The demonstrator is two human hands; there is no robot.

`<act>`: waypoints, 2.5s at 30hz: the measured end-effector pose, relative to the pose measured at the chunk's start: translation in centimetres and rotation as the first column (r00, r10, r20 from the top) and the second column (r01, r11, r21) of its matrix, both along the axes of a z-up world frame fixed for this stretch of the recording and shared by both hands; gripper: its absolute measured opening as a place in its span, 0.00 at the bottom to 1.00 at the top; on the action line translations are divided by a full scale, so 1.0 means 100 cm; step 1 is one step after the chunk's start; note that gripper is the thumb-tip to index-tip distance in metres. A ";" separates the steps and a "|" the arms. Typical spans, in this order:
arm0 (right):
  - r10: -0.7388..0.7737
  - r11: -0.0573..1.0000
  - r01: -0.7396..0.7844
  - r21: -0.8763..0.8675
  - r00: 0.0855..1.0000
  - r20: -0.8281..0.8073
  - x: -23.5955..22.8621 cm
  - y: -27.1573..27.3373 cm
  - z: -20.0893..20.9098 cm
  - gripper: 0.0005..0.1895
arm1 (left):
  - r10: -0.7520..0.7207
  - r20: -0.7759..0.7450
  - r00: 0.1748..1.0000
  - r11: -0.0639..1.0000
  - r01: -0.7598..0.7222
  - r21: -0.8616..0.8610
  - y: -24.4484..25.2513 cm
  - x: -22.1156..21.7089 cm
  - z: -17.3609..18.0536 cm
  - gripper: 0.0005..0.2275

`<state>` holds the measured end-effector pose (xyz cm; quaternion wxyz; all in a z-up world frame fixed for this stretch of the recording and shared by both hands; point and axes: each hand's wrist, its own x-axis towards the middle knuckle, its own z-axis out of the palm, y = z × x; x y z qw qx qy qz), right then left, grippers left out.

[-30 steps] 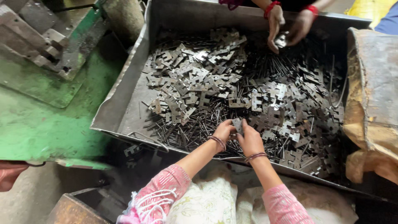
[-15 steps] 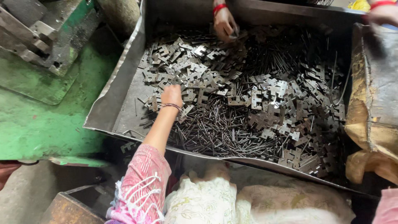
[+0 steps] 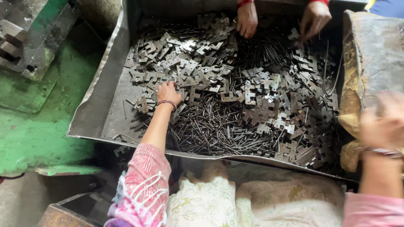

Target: The person inserts metal pins into hinge plates and places the assembled hinges into a metal bin. The person handles the parts by hand and works alongside others in a workshop setting.

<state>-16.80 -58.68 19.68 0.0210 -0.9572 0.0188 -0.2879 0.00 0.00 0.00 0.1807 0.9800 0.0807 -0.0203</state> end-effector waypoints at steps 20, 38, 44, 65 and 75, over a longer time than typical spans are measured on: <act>0.257 0.853 -0.051 0.519 0.907 -0.334 -0.054 0.186 -0.093 0.14 | -0.018 0.257 0.966 0.986 0.060 -0.158 -0.075 -0.009 -0.023 0.30; 0.286 0.840 -0.083 0.536 0.908 -0.306 -0.052 0.185 -0.093 0.13 | -0.547 0.201 0.813 0.754 0.582 -0.304 -0.125 -0.103 0.052 0.15; 0.291 0.845 -0.085 0.528 0.902 -0.320 -0.053 0.182 -0.092 0.14 | -0.499 0.238 0.833 0.765 0.553 -0.331 -0.140 -0.088 0.057 0.25; 0.279 0.849 -0.068 0.525 0.900 -0.335 -0.055 0.183 -0.096 0.14 | -0.986 -0.165 0.020 -0.059 0.887 0.458 -0.132 -0.036 0.040 0.04; 0.252 0.865 -0.029 0.500 0.888 -0.384 -0.055 0.185 -0.092 0.12 | -0.980 -0.182 0.086 -0.003 0.898 0.439 -0.133 -0.038 0.043 0.05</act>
